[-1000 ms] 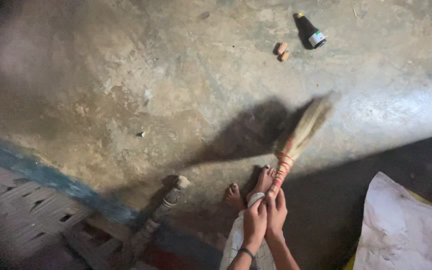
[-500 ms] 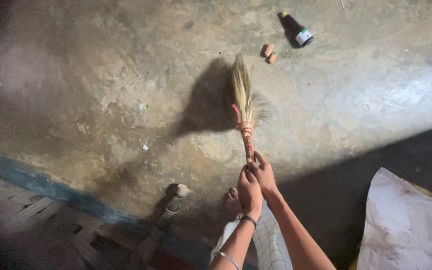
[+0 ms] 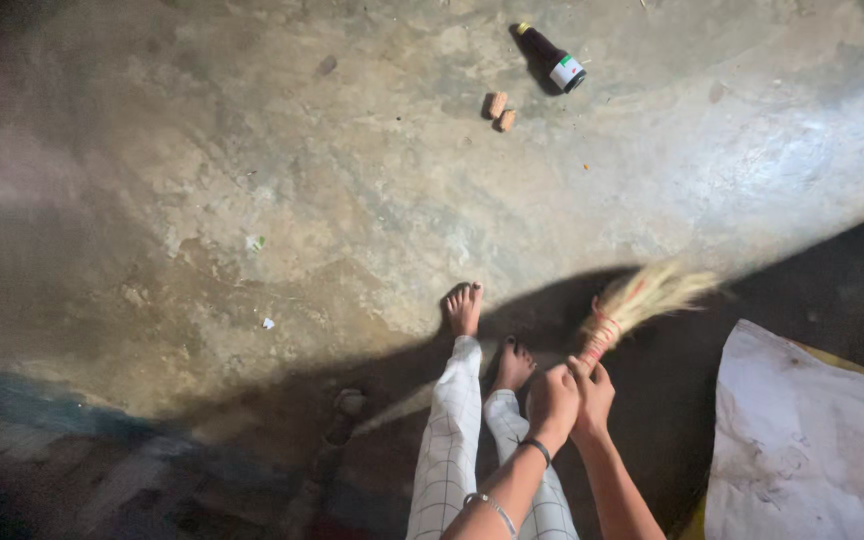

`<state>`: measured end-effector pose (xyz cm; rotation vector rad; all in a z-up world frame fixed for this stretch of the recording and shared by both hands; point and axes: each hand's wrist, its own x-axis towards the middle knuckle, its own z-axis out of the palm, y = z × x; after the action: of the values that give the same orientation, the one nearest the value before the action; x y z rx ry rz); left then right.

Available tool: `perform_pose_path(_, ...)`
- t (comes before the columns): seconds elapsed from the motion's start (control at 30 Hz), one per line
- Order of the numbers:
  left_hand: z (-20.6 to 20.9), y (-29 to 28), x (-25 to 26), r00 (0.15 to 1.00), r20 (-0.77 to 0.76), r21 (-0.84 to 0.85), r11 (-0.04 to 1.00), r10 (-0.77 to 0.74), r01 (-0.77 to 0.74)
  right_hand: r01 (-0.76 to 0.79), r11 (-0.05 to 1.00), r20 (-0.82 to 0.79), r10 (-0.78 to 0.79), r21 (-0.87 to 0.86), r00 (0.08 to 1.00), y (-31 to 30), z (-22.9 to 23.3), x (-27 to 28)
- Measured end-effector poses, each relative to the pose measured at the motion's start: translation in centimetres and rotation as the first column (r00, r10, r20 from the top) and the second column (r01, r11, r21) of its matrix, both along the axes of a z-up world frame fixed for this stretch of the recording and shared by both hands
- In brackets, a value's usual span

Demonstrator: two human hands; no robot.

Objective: The person sweeps debris across a concrete floor using a small hand broom, then moves to a table area and organizes cosmetic and personal care items into a black basket.

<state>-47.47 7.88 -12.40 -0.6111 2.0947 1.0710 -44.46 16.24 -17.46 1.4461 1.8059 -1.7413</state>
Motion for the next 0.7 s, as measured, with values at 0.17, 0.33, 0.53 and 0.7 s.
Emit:
perform_pose_path(0.17, -0.1, -5.3, -3.8, 0.873, -0.025, -0.04, 0.872, 0.487, -0.488, -0.438, 0.899, -0.175, 0.428, -0.02, 0.887, -7.0, -0.9, -8.4)
perform_pose_path(0.33, 5.1, -7.6, -7.8, 0.824, -0.221, 0.028, 0.848, 0.521, -0.529, -0.428, 0.848, -0.118, 0.413, -0.313, 0.903, -10.1, 8.2, -16.0)
perform_pose_path(0.53, 8.3, -4.8, -6.2, 0.906, -0.018, 0.234, 0.883, 0.422, -0.406, -0.084, 0.958, 0.0, 0.087, -0.276, 0.996, -7.0, 15.9, -14.3)
perform_pose_path(0.7, 4.8, -0.5, -9.6, 0.996, 0.057, 0.166, 0.983, 0.068, -0.077, 0.034, 0.992, -0.146, -0.016, 0.118, 0.989, -2.6, 10.4, -13.3)
